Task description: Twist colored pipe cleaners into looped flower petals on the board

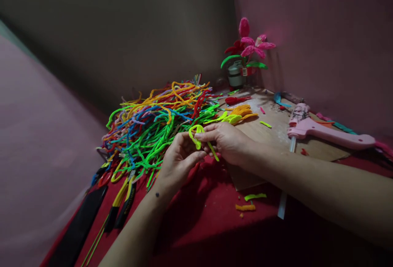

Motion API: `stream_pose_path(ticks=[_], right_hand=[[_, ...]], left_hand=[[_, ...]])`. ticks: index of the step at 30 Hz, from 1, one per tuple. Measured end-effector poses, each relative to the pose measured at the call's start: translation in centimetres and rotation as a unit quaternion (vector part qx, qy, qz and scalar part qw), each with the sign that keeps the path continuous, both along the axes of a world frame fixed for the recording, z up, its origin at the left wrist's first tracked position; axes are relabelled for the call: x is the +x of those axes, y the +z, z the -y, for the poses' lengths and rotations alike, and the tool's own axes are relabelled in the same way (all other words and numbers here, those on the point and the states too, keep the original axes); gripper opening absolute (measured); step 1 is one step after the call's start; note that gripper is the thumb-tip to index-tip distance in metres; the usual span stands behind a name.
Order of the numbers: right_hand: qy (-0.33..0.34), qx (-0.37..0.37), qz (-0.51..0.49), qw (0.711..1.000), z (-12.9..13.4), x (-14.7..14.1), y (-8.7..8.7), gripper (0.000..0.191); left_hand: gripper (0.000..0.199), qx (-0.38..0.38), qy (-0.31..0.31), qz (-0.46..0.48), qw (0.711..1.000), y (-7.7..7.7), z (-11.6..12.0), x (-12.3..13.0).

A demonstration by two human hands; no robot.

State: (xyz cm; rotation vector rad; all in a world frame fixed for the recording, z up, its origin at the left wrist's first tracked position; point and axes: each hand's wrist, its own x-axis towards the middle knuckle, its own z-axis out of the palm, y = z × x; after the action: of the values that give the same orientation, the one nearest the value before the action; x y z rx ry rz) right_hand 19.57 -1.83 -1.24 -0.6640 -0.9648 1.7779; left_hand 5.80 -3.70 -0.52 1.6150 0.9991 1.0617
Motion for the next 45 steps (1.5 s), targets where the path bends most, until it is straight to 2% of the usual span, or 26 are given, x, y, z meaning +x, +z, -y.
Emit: stream_pose_path(ticks=[2,5,9,11,14,19,20,22,24,26,28,31,35,37,38,41,43,45], right_hand=[[-0.006,-0.035,-0.003,0.999,-0.1,0.0,0.2,0.010],[-0.004,-0.067,-0.017,0.998,-0.4,0.0,0.1,0.008],[0.010,-0.082,-0.035,0.996,-0.7,-0.1,-0.2,0.008],[0.011,-0.079,-0.038,0.996,-0.6,-0.1,-0.1,0.010],[0.013,-0.082,-0.038,0.996,-0.3,-0.1,0.1,0.019],[0.021,-0.106,-0.037,0.993,-0.1,-0.3,0.2,0.024],[0.019,-0.111,-0.038,0.993,-0.1,-0.3,0.1,0.023],[0.005,-0.128,-0.033,0.991,-0.3,-0.4,-0.1,0.019],[-0.009,-0.146,-0.029,0.989,-0.4,-0.5,-0.4,0.019],[-0.012,-0.160,-0.028,0.987,-0.6,-0.5,-0.7,0.020],[-0.013,-0.162,-0.032,0.986,-0.7,-0.6,-0.8,0.021],[-0.011,-0.128,-0.043,0.991,-0.7,-0.5,-0.7,0.019],[-0.008,-0.125,-0.015,0.992,-0.6,-0.3,-0.2,0.016],[-0.009,-0.125,-0.018,0.992,-0.5,-0.3,-0.1,0.014],[-0.011,-0.124,-0.025,0.992,-0.4,-0.4,-0.1,0.014],[-0.024,-0.119,-0.034,0.992,-0.3,-0.6,-0.4,0.015],[-0.018,-0.090,-0.030,0.995,-0.2,-0.6,-0.6,0.014],[-0.015,-0.025,-0.017,0.999,-0.1,-0.6,-0.8,0.010]], left_hand=[[0.032,-0.003,0.006,-0.010,1.000,-0.1,0.1,0.0],[0.015,0.009,0.036,-0.091,0.995,-0.3,0.3,-0.2],[0.018,0.080,0.053,-0.191,0.977,-0.2,0.4,-0.4],[0.020,0.048,0.022,-0.208,0.977,0.0,0.4,-0.4],[0.016,-0.062,-0.042,-0.199,0.977,0.5,0.3,-0.5],[0.021,-0.144,-0.079,-0.203,0.965,0.7,0.1,-1.0],[0.022,-0.129,-0.075,-0.223,0.963,0.7,0.0,-0.9],[0.020,-0.024,-0.019,-0.293,0.956,0.5,0.1,-0.8],[0.021,0.103,0.026,-0.377,0.920,0.4,0.2,-0.5],[0.021,0.157,0.000,-0.439,0.885,0.3,0.4,-0.3],[0.019,0.153,-0.043,-0.461,0.873,0.3,0.4,-0.4],[0.019,0.145,-0.037,-0.448,0.882,0.3,0.1,-1.2],[0.016,0.067,-0.074,-0.398,0.912,0.6,-0.2,-1.8],[0.012,0.047,-0.069,-0.338,0.938,0.9,-0.2,-1.6],[0.017,0.032,-0.055,-0.295,0.953,1.0,-0.1,-1.4],[0.024,-0.075,-0.005,-0.137,0.988,0.9,0.0,-1.0],[0.022,-0.158,0.007,-0.053,0.986,0.8,0.0,-0.8],[0.021,-0.208,0.000,-0.017,0.978,0.7,0.0,-0.8]])
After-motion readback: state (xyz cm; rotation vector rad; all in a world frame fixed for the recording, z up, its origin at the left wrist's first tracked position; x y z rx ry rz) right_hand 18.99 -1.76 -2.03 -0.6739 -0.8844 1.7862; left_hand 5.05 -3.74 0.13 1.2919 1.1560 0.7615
